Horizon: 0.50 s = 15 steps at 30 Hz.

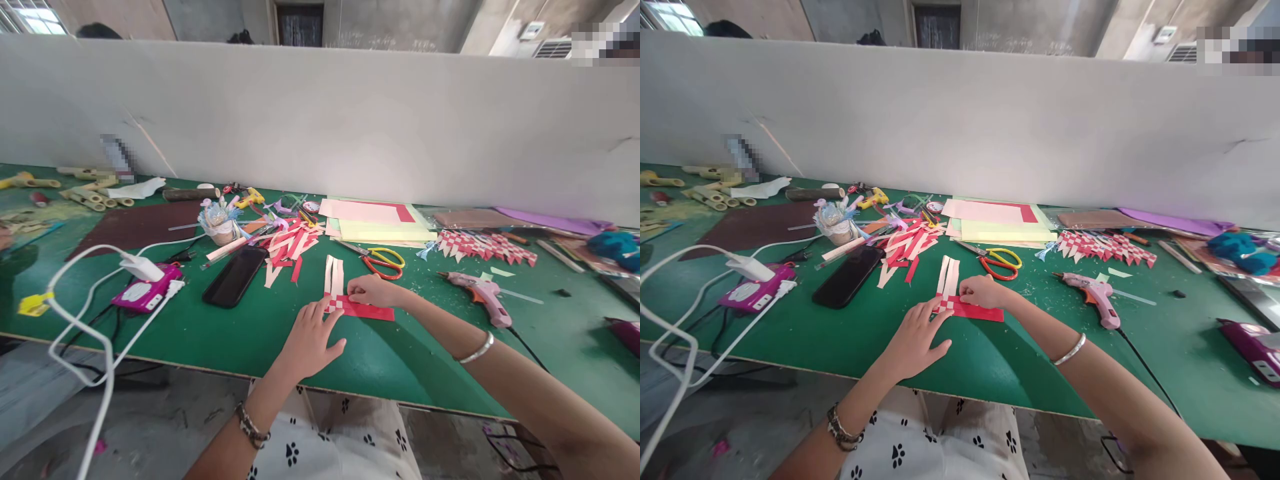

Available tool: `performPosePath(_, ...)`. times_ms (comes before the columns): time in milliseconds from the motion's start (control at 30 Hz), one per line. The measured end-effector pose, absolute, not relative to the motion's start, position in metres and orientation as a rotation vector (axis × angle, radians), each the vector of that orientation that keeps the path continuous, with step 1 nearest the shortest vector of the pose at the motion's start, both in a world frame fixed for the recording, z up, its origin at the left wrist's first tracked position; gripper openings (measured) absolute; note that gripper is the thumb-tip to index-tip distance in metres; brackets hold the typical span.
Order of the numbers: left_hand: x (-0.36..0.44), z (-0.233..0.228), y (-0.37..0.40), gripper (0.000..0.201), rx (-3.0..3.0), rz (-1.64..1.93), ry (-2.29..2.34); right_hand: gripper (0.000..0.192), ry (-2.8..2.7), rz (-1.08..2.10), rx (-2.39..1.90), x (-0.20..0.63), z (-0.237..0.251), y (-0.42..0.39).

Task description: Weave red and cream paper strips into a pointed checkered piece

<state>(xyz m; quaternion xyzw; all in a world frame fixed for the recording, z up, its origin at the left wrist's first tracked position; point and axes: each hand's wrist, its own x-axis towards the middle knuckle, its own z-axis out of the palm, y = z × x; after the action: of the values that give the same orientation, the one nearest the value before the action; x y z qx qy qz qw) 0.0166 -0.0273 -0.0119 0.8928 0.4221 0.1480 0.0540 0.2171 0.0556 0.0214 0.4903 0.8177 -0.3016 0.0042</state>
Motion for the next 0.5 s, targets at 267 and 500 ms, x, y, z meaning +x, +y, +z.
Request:
performPosePath(267,0.018,-0.0095,-0.0274,0.042,2.704,0.424,1.296,0.016,2.563,-0.988,1.58,0.2197,0.0185,0.0526)
performPosePath(500,0.0196,-0.0079,-0.0271,0.043,2.696,0.399,1.307,0.02,2.547,-1.069,1.659,0.2269,0.0172,0.0474)
